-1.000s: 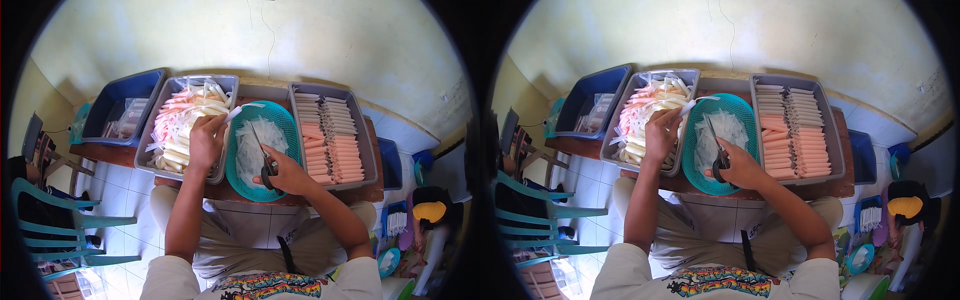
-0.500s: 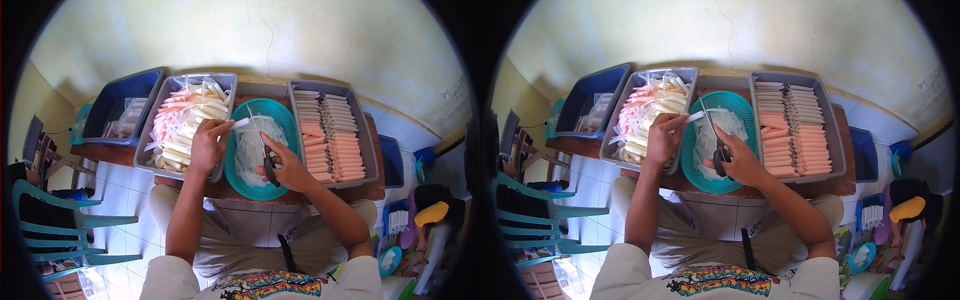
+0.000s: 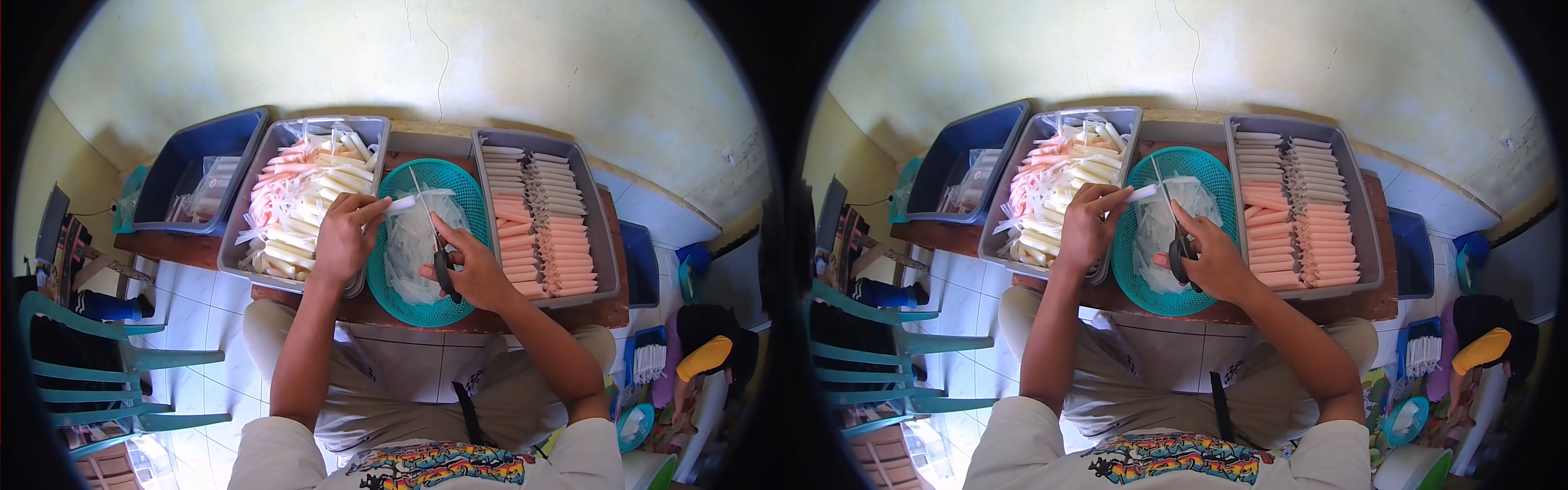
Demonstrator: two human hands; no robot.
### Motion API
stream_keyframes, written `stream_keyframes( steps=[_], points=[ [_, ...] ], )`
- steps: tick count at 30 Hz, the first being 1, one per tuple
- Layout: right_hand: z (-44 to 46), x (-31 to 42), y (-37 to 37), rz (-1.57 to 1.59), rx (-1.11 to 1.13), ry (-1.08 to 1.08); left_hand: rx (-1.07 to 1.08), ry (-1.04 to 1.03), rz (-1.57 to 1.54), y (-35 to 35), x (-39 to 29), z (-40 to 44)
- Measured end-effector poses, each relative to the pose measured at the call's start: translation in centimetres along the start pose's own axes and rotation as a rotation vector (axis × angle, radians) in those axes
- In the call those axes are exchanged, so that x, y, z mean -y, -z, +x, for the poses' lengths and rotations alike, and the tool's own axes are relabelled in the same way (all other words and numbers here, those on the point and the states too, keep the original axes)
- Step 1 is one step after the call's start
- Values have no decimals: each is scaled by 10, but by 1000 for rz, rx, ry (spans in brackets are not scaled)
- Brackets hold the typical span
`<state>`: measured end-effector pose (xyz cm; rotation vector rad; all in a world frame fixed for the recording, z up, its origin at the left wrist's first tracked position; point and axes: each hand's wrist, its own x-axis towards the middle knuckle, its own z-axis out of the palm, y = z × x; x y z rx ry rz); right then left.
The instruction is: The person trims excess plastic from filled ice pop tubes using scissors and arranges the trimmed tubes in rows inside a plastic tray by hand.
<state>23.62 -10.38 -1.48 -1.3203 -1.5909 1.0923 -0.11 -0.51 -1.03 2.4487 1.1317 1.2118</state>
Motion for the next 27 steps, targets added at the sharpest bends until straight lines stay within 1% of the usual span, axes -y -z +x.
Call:
stream_keyframes(
  steps=[6,8,9,11,15,20,23,27],
  points=[
    [-1,2,1,-52,-7,-4,25,16,-9,-1,-2,-1],
    [-2,6,1,-200,-6,-2,33,23,-8,-2,-2,-1],
    [-2,10,1,-200,-7,-2,41,32,-6,-2,-1,-1],
    [-4,18,2,-383,-9,31,45,39,-4,-2,-2,-1],
    [-5,22,-1,-383,-11,11,47,45,-1,-2,-2,-1],
    [-5,15,-3,-416,-19,59,48,48,11,-3,-1,-2],
    [-5,13,-3,-430,5,31,47,45,24,-3,0,-2],
    [-4,8,-4,-414,11,49,58,48,37,-3,2,-2]
  ],
)
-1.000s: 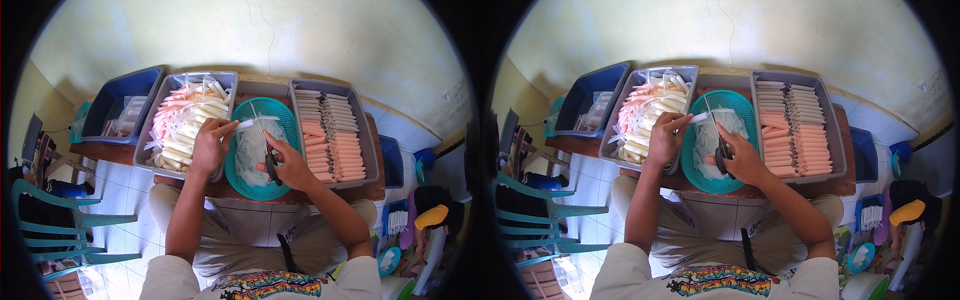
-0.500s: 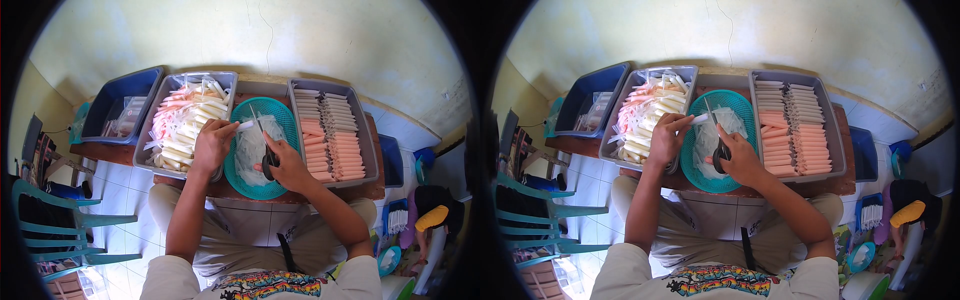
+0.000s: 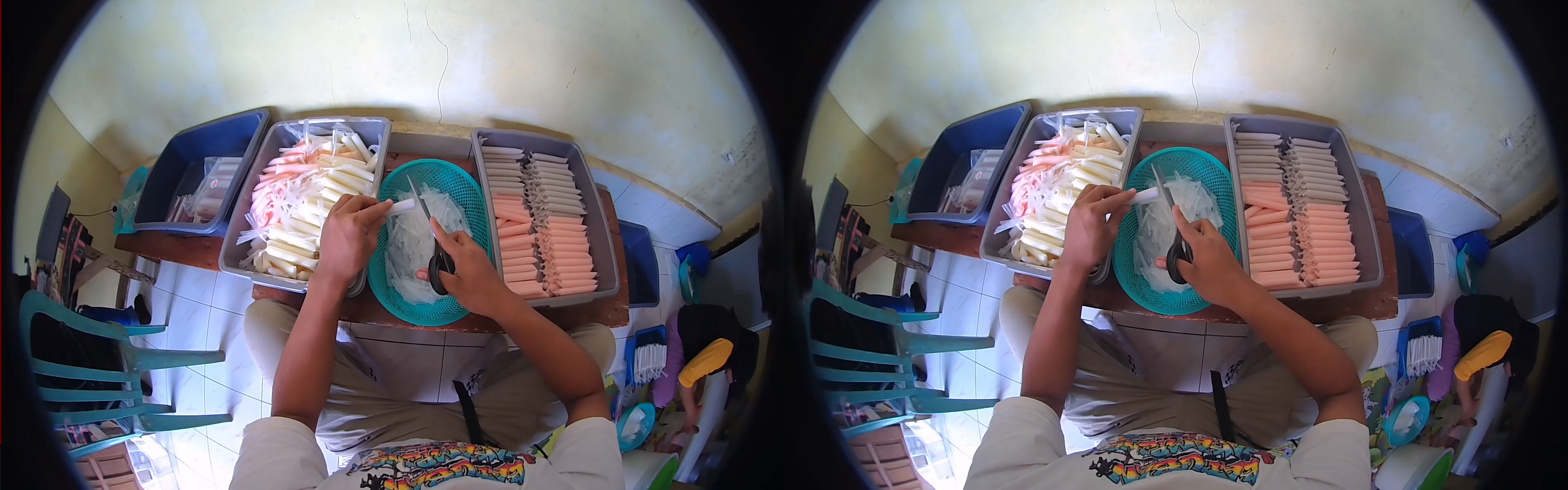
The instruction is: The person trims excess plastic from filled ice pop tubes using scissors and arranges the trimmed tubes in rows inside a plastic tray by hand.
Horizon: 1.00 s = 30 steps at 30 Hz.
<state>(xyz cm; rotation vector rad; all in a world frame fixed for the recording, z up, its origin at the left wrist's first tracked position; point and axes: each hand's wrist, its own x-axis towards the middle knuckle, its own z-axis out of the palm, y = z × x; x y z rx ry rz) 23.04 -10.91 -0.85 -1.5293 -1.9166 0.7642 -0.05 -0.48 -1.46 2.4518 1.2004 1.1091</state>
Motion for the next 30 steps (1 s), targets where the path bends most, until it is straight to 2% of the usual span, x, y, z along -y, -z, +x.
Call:
stream_keyframes(
  steps=[9,11,14,18,24,30],
  points=[
    [1,3,2,15,45,-39,0,8,-16,2,-2,0],
    [3,8,6,24,74,-118,-6,7,-14,2,-2,0],
    [5,-3,-1,-20,12,-37,-31,-7,-14,1,-4,1],
    [10,-4,-2,-33,0,-91,-55,-21,-17,3,-3,1],
    [16,-17,-18,-188,-52,-88,-80,-21,-35,5,-2,0],
    [21,-27,-32,-317,45,-169,-36,-15,-59,5,-2,-1]
  ],
)
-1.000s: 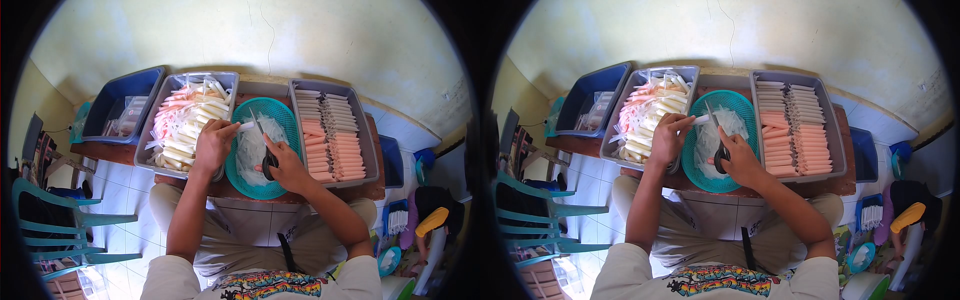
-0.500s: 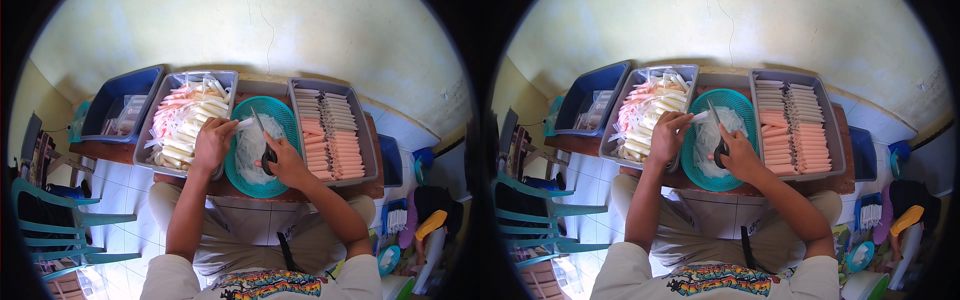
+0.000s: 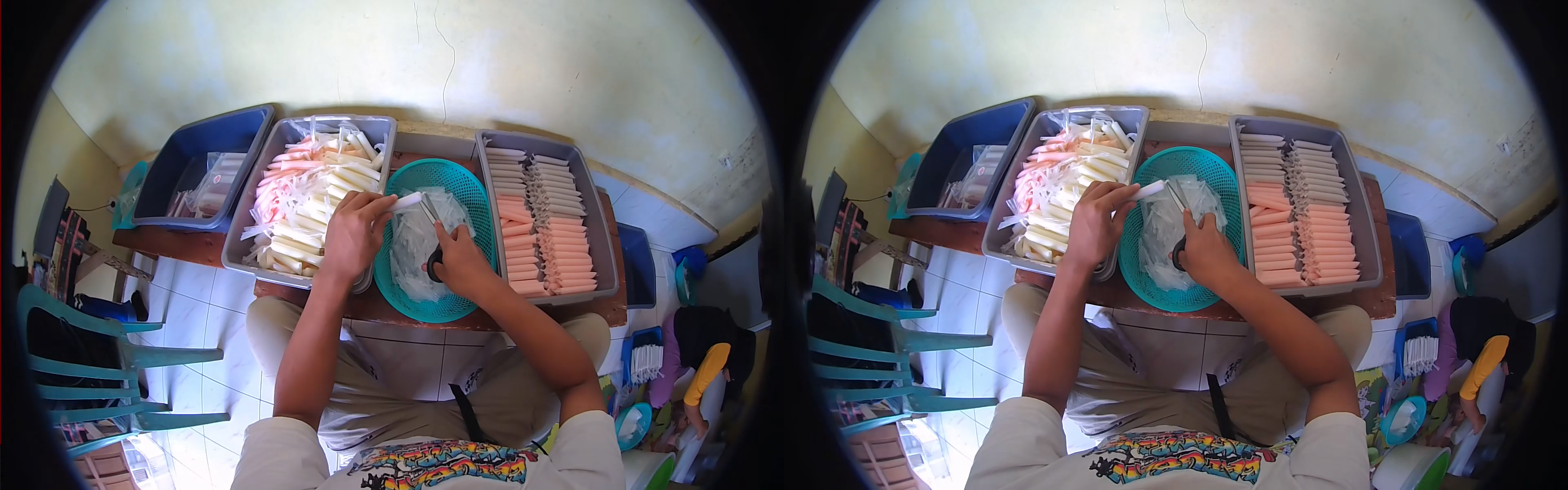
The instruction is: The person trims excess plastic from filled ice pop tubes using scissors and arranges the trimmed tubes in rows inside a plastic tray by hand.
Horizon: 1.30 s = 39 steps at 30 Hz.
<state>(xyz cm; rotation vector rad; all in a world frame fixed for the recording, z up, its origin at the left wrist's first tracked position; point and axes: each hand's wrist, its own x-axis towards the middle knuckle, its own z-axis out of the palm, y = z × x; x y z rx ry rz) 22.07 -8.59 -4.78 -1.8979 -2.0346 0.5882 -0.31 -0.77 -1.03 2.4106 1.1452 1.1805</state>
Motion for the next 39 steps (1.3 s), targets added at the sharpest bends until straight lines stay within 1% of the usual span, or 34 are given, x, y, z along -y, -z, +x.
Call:
stream_keyframes(
  steps=[2,6,8,11,12,14,20,27,29,33,37,39],
  points=[
    [0,3,-3,-76,-9,-12,-3,-2,-3,0,0,1],
    [5,6,-13,-102,-18,-34,-13,-18,-16,-1,-1,2],
    [9,7,-20,-133,18,-106,-10,-22,-31,0,-3,2],
    [12,11,-25,-174,21,-124,-14,-30,-49,0,-2,1],
    [11,11,-27,-176,22,-122,-19,-36,-53,0,-2,0],
    [11,12,-31,-336,-52,-45,-35,-41,-46,1,-2,0],
    [13,12,-37,-457,-90,-23,-47,-54,-49,3,-3,-1],
    [16,12,-41,-470,-99,-24,-25,-65,-65,3,-3,-3],
    [20,13,-40,-418,18,-122,-22,-69,-63,2,-2,-3],
    [13,16,-35,-442,-76,-42,-30,-62,-116,0,-5,-2],
    [1,31,-7,-287,20,-83,-27,-50,-176,-1,-9,0],
    [-3,32,2,-241,59,-89,-64,-44,-167,-3,-11,1]
  ],
)
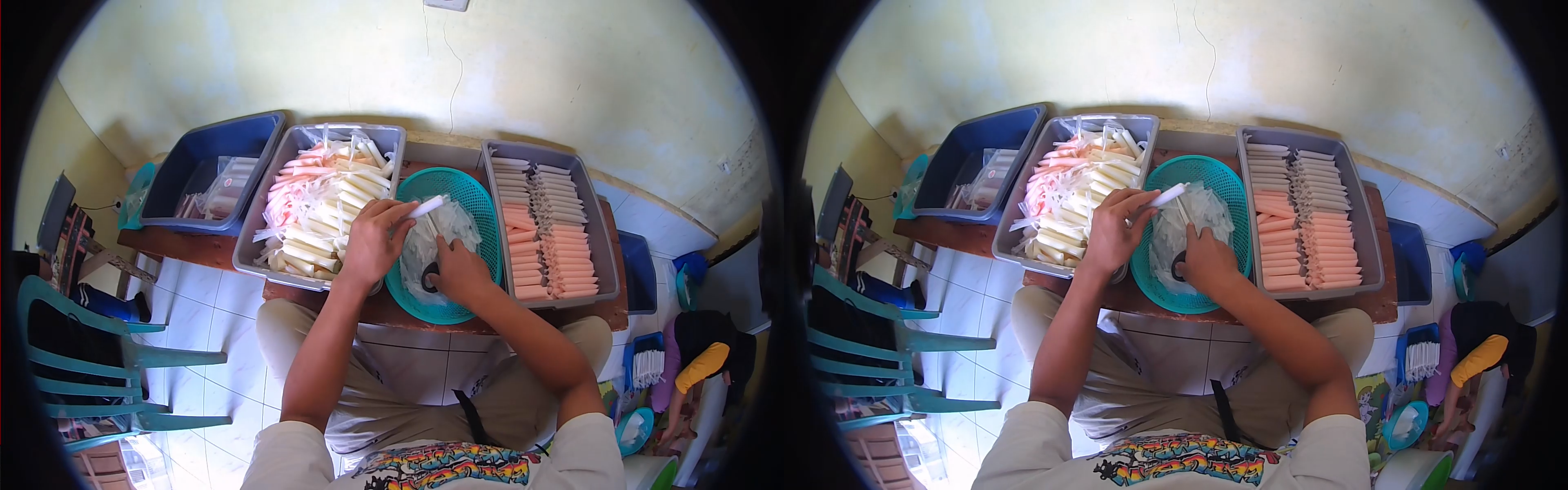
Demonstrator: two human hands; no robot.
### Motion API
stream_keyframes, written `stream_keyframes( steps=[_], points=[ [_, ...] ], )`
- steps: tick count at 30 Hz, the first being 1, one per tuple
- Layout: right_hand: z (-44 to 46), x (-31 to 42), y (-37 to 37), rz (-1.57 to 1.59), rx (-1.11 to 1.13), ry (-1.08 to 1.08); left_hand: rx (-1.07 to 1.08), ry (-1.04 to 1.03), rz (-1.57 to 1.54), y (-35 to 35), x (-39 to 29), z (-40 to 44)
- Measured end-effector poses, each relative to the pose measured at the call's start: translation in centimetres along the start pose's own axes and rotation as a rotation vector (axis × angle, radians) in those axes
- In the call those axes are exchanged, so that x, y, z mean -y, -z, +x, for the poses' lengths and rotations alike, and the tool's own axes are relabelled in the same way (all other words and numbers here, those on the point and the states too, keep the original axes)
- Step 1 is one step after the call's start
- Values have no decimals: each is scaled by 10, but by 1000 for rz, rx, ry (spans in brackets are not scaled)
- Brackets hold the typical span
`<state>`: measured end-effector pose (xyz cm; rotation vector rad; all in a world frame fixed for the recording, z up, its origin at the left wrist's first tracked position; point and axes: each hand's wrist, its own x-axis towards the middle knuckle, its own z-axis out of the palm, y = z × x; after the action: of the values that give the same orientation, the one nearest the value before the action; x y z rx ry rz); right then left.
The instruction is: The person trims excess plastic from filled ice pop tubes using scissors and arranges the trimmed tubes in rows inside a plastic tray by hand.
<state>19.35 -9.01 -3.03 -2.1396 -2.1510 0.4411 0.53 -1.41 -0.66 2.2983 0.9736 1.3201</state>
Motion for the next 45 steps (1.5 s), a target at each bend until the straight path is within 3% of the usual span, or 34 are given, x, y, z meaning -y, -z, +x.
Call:
stream_keyframes(
  steps=[6,8,11,17,22,30,32,38,45],
  points=[
    [4,-12,21,260,-311,210,-46,53,-102,-9,-6,2],
    [2,-11,39,601,-370,267,-48,105,-172,-15,-12,2],
    [3,-15,41,785,-481,299,-29,172,-297,-24,-18,-1],
    [5,-22,44,1067,-365,166,43,241,-419,-40,-31,-5],
    [4,-38,42,1042,-419,215,85,253,-425,-46,-37,-4],
    [-17,-56,74,900,-560,229,6,-5,-348,-63,-54,25],
    [-20,-64,83,725,-729,325,17,-11,-354,-71,-64,37],
    [-31,-103,98,427,-789,283,1,61,-511,-109,-90,69],
    [-39,-149,109,302,-843,147,177,102,-505,-150,-120,93]
  ],
)
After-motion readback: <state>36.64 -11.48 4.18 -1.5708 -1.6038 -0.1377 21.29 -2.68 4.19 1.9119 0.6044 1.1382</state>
